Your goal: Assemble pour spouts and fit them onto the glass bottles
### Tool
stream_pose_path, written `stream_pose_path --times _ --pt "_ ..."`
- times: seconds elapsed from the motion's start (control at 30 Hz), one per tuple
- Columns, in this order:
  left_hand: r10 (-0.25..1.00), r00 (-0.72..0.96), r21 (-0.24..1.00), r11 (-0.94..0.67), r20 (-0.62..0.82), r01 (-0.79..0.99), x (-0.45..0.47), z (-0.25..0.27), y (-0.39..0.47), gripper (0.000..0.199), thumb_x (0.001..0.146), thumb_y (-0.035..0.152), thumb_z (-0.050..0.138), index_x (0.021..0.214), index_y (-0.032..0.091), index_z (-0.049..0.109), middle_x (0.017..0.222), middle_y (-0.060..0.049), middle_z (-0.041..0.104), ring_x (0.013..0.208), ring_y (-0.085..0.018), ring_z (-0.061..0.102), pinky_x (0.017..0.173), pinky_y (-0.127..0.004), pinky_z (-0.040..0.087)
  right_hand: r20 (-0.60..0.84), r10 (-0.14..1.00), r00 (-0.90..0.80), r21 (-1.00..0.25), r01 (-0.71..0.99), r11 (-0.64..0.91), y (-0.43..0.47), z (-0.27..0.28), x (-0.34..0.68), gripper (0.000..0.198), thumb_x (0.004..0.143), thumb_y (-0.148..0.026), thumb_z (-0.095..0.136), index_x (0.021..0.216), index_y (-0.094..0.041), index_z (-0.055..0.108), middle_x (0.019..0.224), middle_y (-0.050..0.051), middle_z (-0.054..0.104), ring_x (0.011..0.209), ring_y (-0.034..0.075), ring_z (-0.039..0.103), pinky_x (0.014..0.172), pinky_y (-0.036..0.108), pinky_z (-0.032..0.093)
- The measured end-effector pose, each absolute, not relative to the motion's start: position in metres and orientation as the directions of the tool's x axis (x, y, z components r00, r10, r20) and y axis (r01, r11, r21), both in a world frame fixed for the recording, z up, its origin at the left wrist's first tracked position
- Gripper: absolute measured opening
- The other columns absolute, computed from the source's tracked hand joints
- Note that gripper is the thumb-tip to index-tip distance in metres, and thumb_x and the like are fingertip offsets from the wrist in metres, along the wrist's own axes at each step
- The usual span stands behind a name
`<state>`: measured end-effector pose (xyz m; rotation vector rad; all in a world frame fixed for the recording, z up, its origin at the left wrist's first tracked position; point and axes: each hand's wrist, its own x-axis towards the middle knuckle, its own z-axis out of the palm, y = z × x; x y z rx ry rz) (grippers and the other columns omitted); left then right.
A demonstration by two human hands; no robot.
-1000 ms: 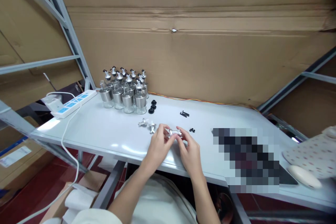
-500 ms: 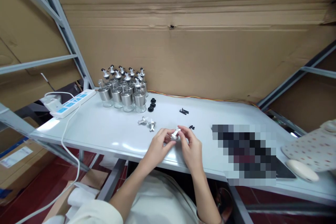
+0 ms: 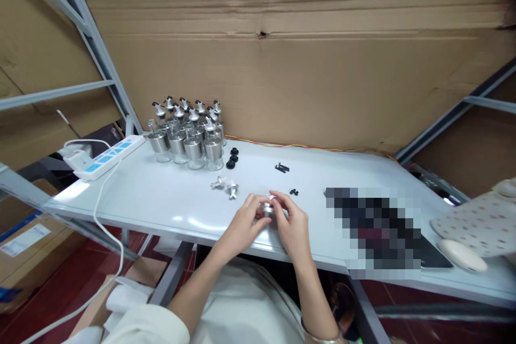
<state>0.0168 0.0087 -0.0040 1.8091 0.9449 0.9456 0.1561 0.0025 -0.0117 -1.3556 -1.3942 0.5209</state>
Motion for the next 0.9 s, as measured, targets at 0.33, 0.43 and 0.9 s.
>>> stream_pose_path --times 0.33,0.43,0.9 --pt "0.842 0.464 0.876 -0.418 0.275 0.241 0.017 -0.007 0.012 0.033 0.083 0.004 0.044 0.109 0.022 0.055 0.109 -0.006 0.046 0.094 -0.015 0.056 0.090 -0.031 0.047 0.319 0.918 0.236 -0.902 0.371 0.219 -0.003 -0.004 0.153 0.030 0.086 -0.036 0.048 0.104 -0.017 0.064 0.083 0.008 0.074 0.073 0.020 0.070 0.062 0.028 0.053" --pt "0.853 0.445 0.883 -0.405 0.272 0.237 0.018 -0.008 0.013 0.033 0.083 0.006 0.048 0.110 0.022 0.056 0.110 -0.006 0.047 0.093 -0.015 0.056 0.089 -0.031 0.047 0.327 0.918 0.225 -0.899 0.375 0.228 -0.003 -0.003 0.151 0.029 0.086 -0.036 0.047 0.102 -0.017 0.064 0.084 0.008 0.074 0.075 0.021 0.069 0.064 0.029 0.053" --pt "0.891 0.386 0.906 -0.348 0.239 0.242 0.017 -0.004 0.009 0.028 0.082 0.014 0.054 0.108 0.021 0.058 0.104 -0.005 0.056 0.083 -0.013 0.059 0.082 -0.027 0.049 0.376 0.881 0.285 -0.389 0.912 -0.129 0.008 -0.024 0.197 0.043 0.088 -0.026 0.039 0.127 -0.014 0.054 0.134 0.020 0.050 0.123 0.037 0.041 0.090 0.055 0.038"
